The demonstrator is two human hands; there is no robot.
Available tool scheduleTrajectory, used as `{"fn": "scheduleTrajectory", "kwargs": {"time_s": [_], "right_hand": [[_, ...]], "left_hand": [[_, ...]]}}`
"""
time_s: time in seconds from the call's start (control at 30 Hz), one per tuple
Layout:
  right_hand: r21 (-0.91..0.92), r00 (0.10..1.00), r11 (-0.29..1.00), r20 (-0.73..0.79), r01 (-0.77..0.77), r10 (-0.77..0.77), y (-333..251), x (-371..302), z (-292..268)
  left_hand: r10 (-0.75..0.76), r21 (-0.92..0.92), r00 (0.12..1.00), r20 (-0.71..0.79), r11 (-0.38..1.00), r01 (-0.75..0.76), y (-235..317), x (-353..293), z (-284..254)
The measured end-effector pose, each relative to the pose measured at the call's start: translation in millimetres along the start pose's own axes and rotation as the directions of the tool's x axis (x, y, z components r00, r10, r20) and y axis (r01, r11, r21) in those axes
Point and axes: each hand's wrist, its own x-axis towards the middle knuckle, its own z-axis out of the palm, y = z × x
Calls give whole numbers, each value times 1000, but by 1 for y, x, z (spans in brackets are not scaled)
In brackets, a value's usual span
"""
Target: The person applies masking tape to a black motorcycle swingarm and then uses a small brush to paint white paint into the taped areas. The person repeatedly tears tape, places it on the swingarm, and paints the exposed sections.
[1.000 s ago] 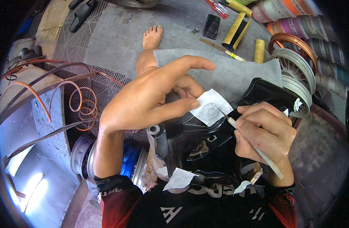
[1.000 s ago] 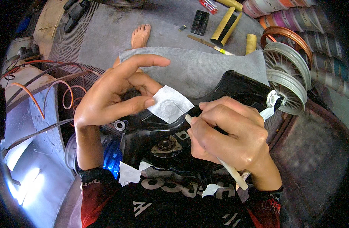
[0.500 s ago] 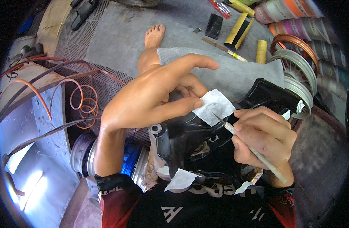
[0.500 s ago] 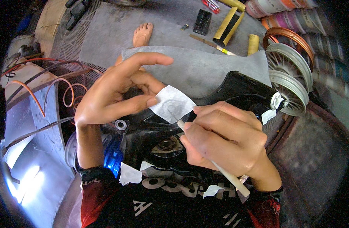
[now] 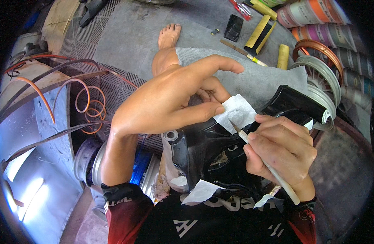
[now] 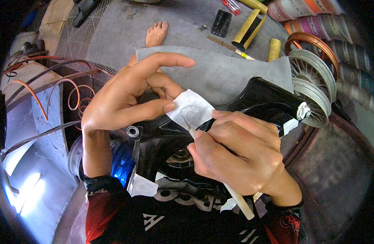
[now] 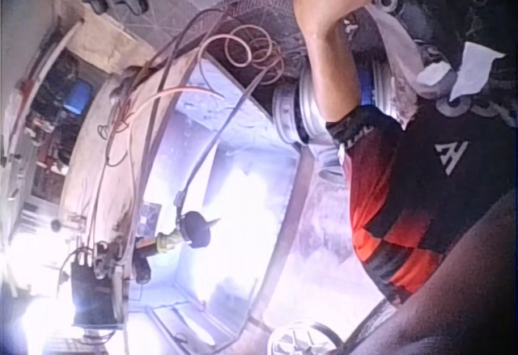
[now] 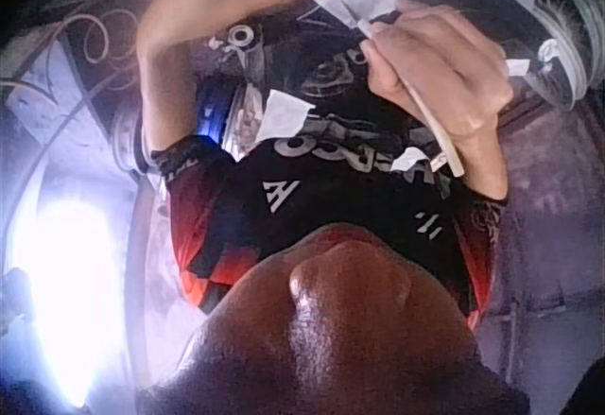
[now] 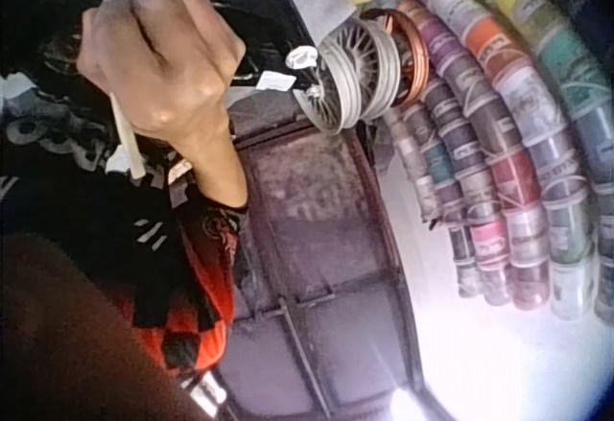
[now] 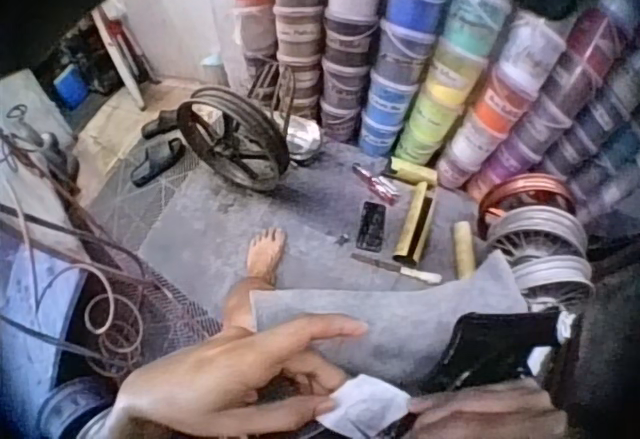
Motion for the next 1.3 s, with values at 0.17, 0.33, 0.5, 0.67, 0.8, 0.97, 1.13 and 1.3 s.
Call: {"fn": "scheduleTrajectory", "kwargs": {"time_s": [0.17,0.33,0.5,0.67,0.8,0.97,1.13,1.3], "right_hand": [[-36,1000,999,12,8,-8,-3,1,1],[-92,999,995,25,32,-30,-7,1,4],[-67,994,996,97,52,-45,-12,0,0],[-108,990,992,129,62,-48,-17,2,0],[-117,989,991,139,58,-42,-18,2,-1],[-110,988,991,147,72,-56,-19,1,0],[-111,988,990,140,86,-70,-19,0,2],[-94,985,992,158,83,-68,-18,-2,1]], "left_hand": [[-1,-6,1000,-13,1000,1,0,-1,2],[-1,42,1000,-11,999,1,0,1,1],[-2,33,1000,-24,999,3,0,0,2],[8,20,1000,-21,1000,-8,0,2,3],[12,55,1000,-16,998,-12,1,2,2],[21,28,1000,-20,999,-21,-2,2,3],[16,43,1000,-19,999,-15,0,1,4],[-22,52,1000,-15,998,22,1,0,3]]}}
